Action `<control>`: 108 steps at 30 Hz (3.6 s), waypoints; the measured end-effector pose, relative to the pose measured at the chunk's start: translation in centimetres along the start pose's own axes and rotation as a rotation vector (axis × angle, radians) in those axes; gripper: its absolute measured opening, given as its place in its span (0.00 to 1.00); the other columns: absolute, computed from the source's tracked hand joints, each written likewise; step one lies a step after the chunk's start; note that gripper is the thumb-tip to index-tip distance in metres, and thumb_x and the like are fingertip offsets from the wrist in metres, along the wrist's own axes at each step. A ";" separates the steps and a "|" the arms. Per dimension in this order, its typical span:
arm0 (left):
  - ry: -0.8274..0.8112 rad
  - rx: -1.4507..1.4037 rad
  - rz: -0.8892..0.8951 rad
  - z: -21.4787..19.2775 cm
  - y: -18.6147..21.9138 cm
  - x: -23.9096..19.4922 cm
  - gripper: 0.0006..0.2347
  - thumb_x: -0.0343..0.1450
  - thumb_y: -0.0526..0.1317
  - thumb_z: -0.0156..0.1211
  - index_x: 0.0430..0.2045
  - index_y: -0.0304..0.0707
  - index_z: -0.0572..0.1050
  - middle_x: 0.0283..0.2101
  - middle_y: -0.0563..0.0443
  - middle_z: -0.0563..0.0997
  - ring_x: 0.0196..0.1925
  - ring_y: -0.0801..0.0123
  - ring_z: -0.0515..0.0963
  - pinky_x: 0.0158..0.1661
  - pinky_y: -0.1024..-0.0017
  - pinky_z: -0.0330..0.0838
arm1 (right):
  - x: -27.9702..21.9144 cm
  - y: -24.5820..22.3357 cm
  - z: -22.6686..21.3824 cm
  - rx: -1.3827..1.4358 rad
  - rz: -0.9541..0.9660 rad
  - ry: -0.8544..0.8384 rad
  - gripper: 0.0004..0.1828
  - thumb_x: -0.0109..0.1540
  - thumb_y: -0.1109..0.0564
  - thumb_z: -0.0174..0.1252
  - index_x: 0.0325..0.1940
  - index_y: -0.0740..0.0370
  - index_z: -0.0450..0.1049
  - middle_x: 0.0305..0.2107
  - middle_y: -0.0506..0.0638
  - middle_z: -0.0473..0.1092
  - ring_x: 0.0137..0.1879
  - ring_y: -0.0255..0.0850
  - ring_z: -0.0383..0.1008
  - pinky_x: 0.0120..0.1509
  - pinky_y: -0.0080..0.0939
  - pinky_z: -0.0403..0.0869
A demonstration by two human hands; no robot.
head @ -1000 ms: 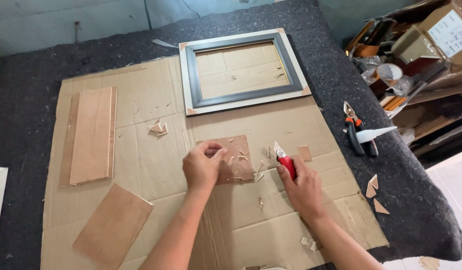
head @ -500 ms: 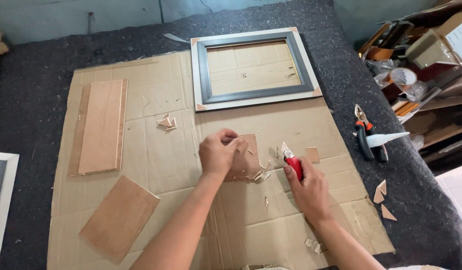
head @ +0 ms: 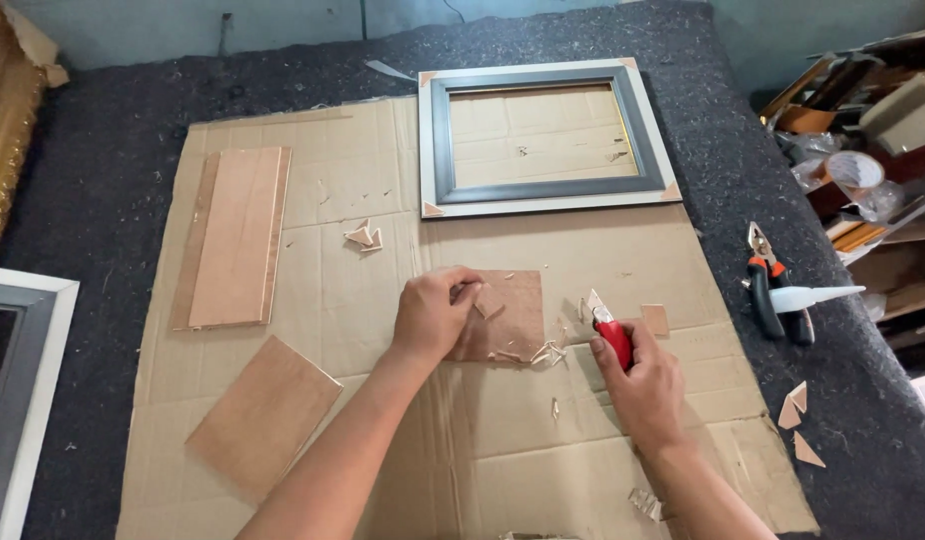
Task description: Using a utility knife to carefully cut and trim small pieces of thin wood on a cardboard-covered work surface.
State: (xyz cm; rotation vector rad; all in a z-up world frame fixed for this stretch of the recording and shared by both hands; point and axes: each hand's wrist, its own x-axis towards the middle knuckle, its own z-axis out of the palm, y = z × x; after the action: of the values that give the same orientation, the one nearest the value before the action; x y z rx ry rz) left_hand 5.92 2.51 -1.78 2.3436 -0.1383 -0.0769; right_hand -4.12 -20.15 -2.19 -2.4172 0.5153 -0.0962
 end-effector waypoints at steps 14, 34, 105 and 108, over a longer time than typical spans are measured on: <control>0.162 0.628 0.502 0.4 -0.4 -2.6 0.03 0.62 0.40 0.59 0.25 0.52 0.74 0.27 0.61 0.75 0.35 0.75 0.73 0.30 0.77 0.76 | 1.6 -7.6 0.9 -0.096 -0.049 -0.277 0.17 0.58 0.38 0.43 0.35 0.51 0.68 0.21 0.53 0.69 0.31 0.47 0.72 0.37 0.44 0.71; 0.306 0.552 0.772 -0.8 -0.7 -2.4 0.04 0.65 0.39 0.52 0.19 0.53 0.72 0.27 0.67 0.74 0.32 0.78 0.70 0.27 0.85 0.67 | 1.3 -10.5 2.7 -0.393 -0.097 -0.506 0.22 0.61 0.39 0.29 0.42 0.55 0.60 0.30 0.65 0.71 0.42 0.60 0.72 0.48 0.59 0.69; -0.027 0.569 0.511 -1.7 1.7 -3.3 0.04 0.64 0.43 0.54 0.27 0.51 0.69 0.37 0.66 0.69 0.39 0.69 0.74 0.31 0.70 0.75 | -2.1 -4.3 1.2 -0.392 -0.036 -0.467 0.29 0.60 0.34 0.25 0.39 0.54 0.65 0.31 0.63 0.71 0.44 0.59 0.71 0.49 0.56 0.69; -0.023 0.566 0.503 -0.5 0.3 -2.4 0.06 0.63 0.44 0.56 0.30 0.52 0.69 0.35 0.64 0.70 0.41 0.70 0.71 0.33 0.70 0.75 | -2.1 -4.8 0.8 -0.347 -0.043 -0.446 0.29 0.60 0.35 0.26 0.38 0.55 0.65 0.31 0.64 0.71 0.44 0.59 0.71 0.48 0.57 0.68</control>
State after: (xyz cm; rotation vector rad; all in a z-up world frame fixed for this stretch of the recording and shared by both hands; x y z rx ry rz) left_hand 3.57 2.93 -1.15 2.7849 -0.8489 0.2100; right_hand -4.30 -15.52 0.30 -2.6696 0.2891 0.5443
